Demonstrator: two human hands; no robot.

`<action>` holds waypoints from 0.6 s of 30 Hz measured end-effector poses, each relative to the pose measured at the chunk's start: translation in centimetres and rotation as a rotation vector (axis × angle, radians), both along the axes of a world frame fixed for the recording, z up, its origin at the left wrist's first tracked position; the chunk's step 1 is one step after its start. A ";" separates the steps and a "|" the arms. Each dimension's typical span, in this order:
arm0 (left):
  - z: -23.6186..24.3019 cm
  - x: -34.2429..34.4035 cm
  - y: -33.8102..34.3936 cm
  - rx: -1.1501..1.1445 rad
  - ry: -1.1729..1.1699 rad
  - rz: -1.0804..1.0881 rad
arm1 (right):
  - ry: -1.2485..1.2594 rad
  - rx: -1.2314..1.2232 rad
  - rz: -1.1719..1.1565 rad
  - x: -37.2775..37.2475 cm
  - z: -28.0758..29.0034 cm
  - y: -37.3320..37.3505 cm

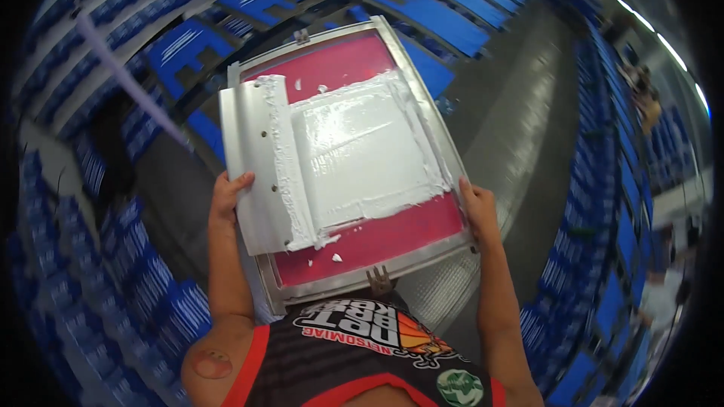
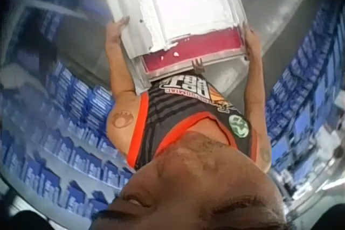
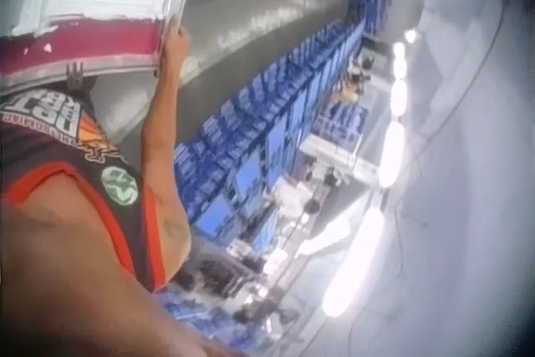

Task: The person is screen printing white text and logos onto blue t-shirts in a commercial printing facility.

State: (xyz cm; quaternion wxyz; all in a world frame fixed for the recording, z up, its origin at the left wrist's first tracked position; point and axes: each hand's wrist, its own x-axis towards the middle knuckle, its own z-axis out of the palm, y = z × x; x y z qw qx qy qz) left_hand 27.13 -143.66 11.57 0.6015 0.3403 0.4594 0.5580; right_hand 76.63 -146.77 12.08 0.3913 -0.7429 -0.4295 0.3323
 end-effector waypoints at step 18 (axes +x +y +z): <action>4.0 -1.0 -9.9 -0.253 0.025 0.637 | -0.076 -0.193 0.496 -6.0 4.3 12.5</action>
